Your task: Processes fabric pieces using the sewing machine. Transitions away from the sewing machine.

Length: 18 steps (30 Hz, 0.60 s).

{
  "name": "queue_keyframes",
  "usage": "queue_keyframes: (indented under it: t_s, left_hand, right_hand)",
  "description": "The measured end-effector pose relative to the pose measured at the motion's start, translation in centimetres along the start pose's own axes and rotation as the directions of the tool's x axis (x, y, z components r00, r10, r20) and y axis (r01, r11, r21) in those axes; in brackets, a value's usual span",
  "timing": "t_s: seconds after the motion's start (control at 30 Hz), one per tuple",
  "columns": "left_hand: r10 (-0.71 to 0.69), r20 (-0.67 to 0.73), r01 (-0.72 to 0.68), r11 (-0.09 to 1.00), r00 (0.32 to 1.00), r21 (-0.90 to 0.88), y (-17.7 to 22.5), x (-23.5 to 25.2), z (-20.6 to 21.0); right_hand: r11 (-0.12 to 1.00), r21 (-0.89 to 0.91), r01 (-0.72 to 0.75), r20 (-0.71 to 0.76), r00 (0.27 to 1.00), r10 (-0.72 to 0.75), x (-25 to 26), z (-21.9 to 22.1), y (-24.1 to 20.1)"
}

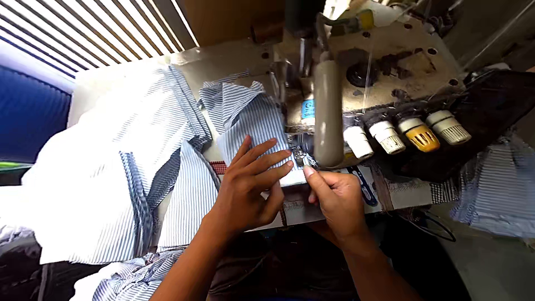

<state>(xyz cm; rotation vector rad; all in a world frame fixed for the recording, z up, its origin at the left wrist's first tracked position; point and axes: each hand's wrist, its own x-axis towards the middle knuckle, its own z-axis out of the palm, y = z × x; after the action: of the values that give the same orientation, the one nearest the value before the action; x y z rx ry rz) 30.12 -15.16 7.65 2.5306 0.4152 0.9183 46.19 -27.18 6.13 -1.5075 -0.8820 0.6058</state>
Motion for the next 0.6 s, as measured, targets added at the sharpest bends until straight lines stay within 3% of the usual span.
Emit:
queue_keyframes:
  t_s: [0.23, 0.4, 0.5, 0.6]
  left_hand:
    - [-0.136, -0.048, 0.136, 0.991, 0.989, -0.009, -1.2, 2.7, 0.3]
    - [-0.190, -0.035, 0.191, 0.981, 0.981, 0.023, -1.1, 2.1, -0.7]
    - [-0.238, -0.067, 0.243, 0.968, 0.969, 0.068, -0.1, -3.1, -3.9]
    - [-0.372, -0.174, 0.401, 0.898, 0.912, 0.181, 0.3, -12.7, -9.6]
  right_hand:
    - [0.937, -0.095, 0.335, 0.205, 0.928, -0.311, -1.5, -1.0, 4.7]
    - [0.868, -0.197, 0.455, 0.280, 0.875, -0.395, -1.9, -0.6, 5.1]
    - [0.828, -0.227, 0.512, 0.332, 0.840, -0.428, -2.1, -0.8, 5.2]
    - [0.820, -0.218, 0.530, 0.395, 0.816, -0.422, -3.0, 0.1, 4.8]
